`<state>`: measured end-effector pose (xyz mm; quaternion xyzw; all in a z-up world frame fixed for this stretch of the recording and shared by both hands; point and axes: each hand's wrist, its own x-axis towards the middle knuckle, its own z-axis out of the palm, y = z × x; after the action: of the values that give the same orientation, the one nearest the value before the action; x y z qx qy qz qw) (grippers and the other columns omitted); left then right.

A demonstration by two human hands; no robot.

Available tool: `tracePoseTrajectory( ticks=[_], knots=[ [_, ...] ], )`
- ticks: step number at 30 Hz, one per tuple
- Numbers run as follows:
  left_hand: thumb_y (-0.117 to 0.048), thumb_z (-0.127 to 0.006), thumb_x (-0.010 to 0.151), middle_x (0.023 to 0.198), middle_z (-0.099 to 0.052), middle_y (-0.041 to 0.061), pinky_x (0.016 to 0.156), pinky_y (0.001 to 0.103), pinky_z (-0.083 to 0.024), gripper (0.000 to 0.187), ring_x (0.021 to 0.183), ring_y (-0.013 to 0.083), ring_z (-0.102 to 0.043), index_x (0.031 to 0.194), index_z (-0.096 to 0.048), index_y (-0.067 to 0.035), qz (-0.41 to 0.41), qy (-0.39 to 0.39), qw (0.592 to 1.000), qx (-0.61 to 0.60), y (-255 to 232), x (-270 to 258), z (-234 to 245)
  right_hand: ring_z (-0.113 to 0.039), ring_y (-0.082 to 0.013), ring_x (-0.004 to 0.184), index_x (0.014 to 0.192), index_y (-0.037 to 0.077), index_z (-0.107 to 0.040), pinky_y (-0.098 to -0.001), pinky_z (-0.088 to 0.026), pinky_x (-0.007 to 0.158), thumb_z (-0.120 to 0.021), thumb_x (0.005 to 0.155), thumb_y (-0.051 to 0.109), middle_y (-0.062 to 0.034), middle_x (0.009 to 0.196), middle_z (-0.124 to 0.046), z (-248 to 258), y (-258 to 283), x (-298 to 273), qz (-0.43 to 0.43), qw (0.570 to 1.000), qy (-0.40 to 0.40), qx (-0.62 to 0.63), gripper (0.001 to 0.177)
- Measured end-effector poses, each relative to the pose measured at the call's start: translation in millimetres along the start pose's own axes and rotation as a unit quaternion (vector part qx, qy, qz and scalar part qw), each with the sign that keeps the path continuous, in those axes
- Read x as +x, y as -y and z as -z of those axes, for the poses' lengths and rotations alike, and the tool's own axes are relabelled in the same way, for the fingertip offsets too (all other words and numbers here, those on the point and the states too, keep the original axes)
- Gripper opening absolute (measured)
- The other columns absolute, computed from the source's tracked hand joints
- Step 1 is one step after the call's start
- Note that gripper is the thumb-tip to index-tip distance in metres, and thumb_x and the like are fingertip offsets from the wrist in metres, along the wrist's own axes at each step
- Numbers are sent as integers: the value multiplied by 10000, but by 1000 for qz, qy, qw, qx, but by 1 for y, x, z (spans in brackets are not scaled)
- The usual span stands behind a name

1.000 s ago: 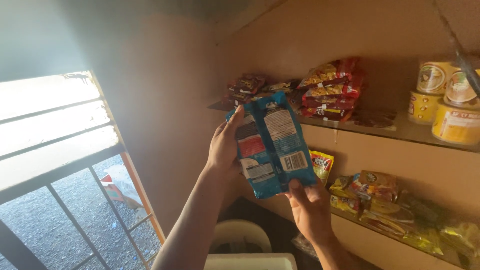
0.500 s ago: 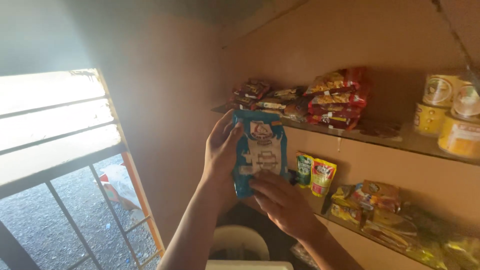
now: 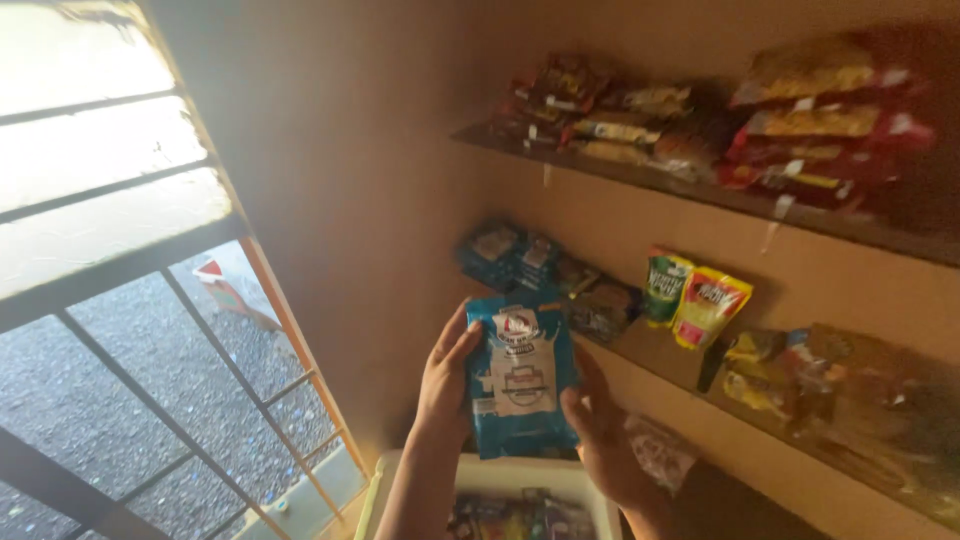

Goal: Stocking and organizing snack packets and condiments on shelves from a storage bin.

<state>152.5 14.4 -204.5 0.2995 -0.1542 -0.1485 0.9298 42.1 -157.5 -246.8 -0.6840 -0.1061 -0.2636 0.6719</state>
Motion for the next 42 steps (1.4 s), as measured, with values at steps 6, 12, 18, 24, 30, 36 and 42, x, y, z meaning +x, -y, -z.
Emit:
tracePoseTrajectory(
  ticks=[6, 12, 18, 24, 30, 36, 42],
  knots=[
    [-226, -593, 999, 1344, -668, 58, 991, 310, -500, 515, 1202, 143, -621, 1487, -515, -82, 61, -180, 971, 144, 83, 10, 109, -571, -308, 1307, 1555, 80, -345, -401, -437, 1088, -570, 951, 428, -172, 1456, -555, -44, -63, 10, -209, 970, -84, -95, 733],
    [-288, -613, 1042, 1293, -700, 156, 1023, 325, -506, 497, 1155, 191, -643, 1439, -531, -2, 8, -57, 953, 296, 110, 28, 191, -612, -317, 1252, 1511, 23, -379, -400, -462, 1049, -640, 963, 338, -195, 1385, -602, -59, -101, 30, -90, 968, -54, -228, 685],
    [-183, -643, 1027, 1249, -694, 135, 973, 358, -538, 448, 1127, 195, -642, 1434, -542, -26, -103, 84, 887, 443, 51, 144, 188, -647, -309, 1198, 1597, 66, -222, -415, -502, 981, -675, 917, 433, -189, 1402, -590, -48, -154, 127, -99, 951, -33, -291, 895],
    [-347, -634, 997, 1207, -723, 167, 936, 379, -530, 571, 1109, 295, -697, 1490, -491, -99, -42, 80, 784, 614, -11, 264, 137, -634, -312, 1255, 1591, 39, -238, -423, -534, 1007, -660, 976, 523, -206, 1417, -596, -46, -168, 244, 8, 962, -37, -270, 889],
    [-179, -584, 969, 1323, -634, 229, 1045, 455, -471, 497, 1212, 404, -597, 1446, -516, -58, -148, 129, 723, 662, 27, 383, 171, -620, -404, 1163, 1522, 29, -370, -511, -528, 937, -683, 961, 463, -230, 1333, -589, -27, -218, 314, -10, 871, -49, -489, 775],
    [-104, -536, 955, 1441, -583, 222, 1152, 477, -448, 445, 1319, 436, -545, 1397, -573, -64, -287, 161, 669, 666, 49, 397, 181, -515, -469, 1297, 1485, 27, -486, -549, -472, 1037, -658, 1022, 337, -276, 1431, -531, -28, -210, 327, 175, 785, -27, -593, 583],
    [-293, -648, 924, 1503, -482, 229, 1149, 505, -389, 606, 1361, 436, -477, 1451, -517, -24, -333, 142, 618, 698, 49, 384, 172, -489, -460, 1331, 1491, 70, -523, -566, -411, 1135, -558, 1080, 336, -243, 1457, -528, -19, -241, 330, 109, 816, 18, -568, 490]
  ],
)
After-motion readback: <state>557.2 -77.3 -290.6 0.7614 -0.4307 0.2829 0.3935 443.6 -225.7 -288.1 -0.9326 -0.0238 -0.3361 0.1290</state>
